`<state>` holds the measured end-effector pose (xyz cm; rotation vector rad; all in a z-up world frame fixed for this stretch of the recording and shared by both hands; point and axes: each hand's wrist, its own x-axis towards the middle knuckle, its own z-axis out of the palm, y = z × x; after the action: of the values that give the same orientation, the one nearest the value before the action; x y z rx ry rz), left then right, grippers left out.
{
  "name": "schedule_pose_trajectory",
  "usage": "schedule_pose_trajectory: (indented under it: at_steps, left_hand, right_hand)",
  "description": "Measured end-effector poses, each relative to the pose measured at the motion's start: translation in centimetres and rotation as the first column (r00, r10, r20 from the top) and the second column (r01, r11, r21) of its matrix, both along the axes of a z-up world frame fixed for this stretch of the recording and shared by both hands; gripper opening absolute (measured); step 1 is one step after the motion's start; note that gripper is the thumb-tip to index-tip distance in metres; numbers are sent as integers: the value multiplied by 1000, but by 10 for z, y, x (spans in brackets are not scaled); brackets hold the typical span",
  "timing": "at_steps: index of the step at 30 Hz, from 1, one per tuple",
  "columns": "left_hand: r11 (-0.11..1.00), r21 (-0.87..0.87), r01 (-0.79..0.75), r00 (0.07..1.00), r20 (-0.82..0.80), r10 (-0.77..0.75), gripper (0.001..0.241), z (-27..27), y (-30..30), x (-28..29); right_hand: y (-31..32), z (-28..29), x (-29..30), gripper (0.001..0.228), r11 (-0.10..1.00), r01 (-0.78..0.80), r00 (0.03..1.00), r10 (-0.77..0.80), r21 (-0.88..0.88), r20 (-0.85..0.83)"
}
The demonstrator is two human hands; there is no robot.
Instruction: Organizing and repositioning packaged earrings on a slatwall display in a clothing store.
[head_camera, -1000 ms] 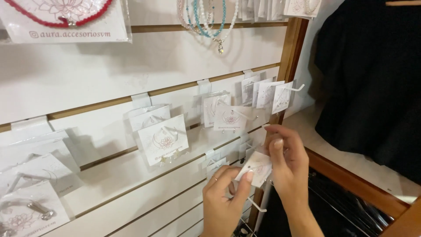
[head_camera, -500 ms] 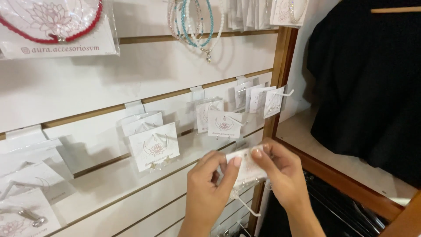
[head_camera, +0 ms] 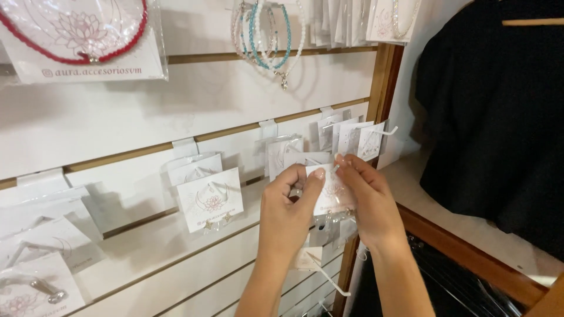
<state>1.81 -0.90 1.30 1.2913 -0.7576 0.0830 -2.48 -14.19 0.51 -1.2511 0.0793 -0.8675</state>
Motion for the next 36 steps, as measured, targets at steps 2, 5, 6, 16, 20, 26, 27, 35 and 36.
schedule_pose_trajectory:
  at_steps: [2, 5, 6, 16, 20, 26, 27, 35, 36]
  left_hand:
    - [999, -16, 35, 999, -7, -35, 41, -3, 0, 3]
    - [999, 7, -32, 999, -34, 32, 39, -5, 1, 4]
    - [996, 8, -93, 995, 27, 92, 39, -6, 2, 6]
    - [983, -137, -120, 990, -90, 108, 30, -83, 11, 27]
    - [981, -119, -151, 973, -193, 126, 25, -80, 5, 25]
    - [977, -142, -161, 985, -87, 150, 21, -70, 10, 21]
    - [972, -153, -178, 979, -128, 160, 17, -70, 9, 23]
    - [986, -62, -154, 978, -155, 143, 53, -74, 14, 33]
    - [984, -76, -163, 982, -108, 154, 45, -74, 13, 32]
  right_hand:
    - [2, 0, 1, 9, 996, 2, 1000, 0, 92, -16]
    - [10, 8, -5, 36, 957, 80, 991, -107, -279, -82]
    - [8, 8, -1, 37, 935, 69, 993, -99, -347, -68]
    - [-4, -9, -8, 23, 902, -41, 991, -19, -430, -135]
    - [-21, -23, -1, 17, 924, -48, 998, 33, -380, -45]
    - [-24, -21, -11, 14, 903, -19, 998, -11, -429, -67]
    - [-24, -21, -11, 15, 905, -14, 998, -14, -426, -62]
    - [-28, -23, -4, 13, 919, 11, 994, -52, -393, -95]
    - [-31, -24, -2, 12, 917, 22, 994, -64, -397, -91]
